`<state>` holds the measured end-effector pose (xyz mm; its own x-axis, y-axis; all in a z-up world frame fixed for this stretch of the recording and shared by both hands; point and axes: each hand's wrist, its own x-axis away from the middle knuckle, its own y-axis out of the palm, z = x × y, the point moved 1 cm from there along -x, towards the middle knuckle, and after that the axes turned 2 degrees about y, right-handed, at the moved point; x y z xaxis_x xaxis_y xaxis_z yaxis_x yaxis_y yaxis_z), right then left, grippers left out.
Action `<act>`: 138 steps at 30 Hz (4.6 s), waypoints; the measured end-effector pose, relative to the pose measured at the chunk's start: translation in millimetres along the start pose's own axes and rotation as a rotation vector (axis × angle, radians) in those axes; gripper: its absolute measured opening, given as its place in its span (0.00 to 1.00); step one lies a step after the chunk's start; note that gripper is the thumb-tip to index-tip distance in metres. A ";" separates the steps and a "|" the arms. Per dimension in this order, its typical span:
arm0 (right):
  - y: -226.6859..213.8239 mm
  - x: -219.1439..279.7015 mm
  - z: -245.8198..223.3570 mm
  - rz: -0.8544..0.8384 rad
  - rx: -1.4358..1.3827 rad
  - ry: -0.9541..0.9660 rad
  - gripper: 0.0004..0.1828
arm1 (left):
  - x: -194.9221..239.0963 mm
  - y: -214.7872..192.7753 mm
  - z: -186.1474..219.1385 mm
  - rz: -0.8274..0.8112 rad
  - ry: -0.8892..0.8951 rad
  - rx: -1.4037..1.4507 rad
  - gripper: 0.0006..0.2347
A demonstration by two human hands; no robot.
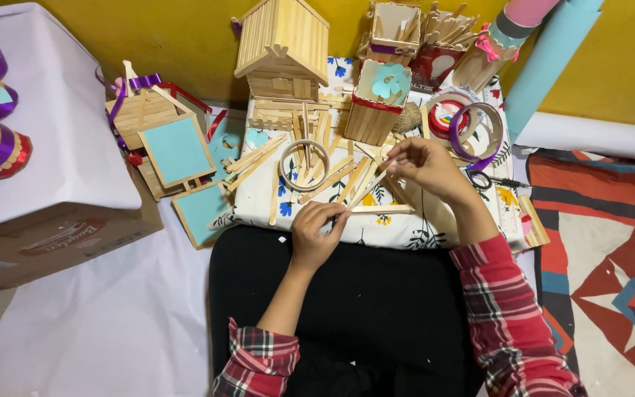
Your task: The person assembles a model structure from wooden sticks by cutting pieces of tape with scissors, then using the tape to attach the wooden sticks together. The person repeatedly peels tape from the wooden sticks and aligns them by hand.
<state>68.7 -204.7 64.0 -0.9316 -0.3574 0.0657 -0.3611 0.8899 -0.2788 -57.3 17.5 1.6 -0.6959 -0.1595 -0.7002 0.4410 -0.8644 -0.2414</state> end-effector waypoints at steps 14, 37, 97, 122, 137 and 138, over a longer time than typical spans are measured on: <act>18.5 86.1 9.5 0.354 0.777 -0.438 0.08 | -21.9 -8.3 3.1 -0.270 -0.390 0.139 0.02; 9.2 88.8 23.6 0.216 0.725 -0.392 0.04 | -19.9 -14.7 -6.3 -0.313 -0.211 0.163 0.14; 2.1 84.2 66.5 0.302 0.301 -0.219 0.03 | -32.8 -11.7 4.2 -0.401 -0.159 0.025 0.02; 10.0 80.5 67.1 0.331 0.326 -0.163 0.13 | -43.5 -37.5 -27.1 -0.195 -0.041 -0.356 0.06; 72.2 23.5 -20.2 0.328 0.458 -0.496 0.16 | -41.3 2.9 -0.6 -0.263 -0.228 0.232 0.14; 72.9 14.8 -19.8 0.334 0.478 -0.540 0.17 | -42.8 4.1 -4.7 -0.275 -0.223 0.266 0.14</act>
<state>27.8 -139.5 63.6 -0.7948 -0.2898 -0.5332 0.1047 0.8000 -0.5908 -23.0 23.1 27.4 -0.8850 0.0196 -0.4651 0.0817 -0.9770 -0.1967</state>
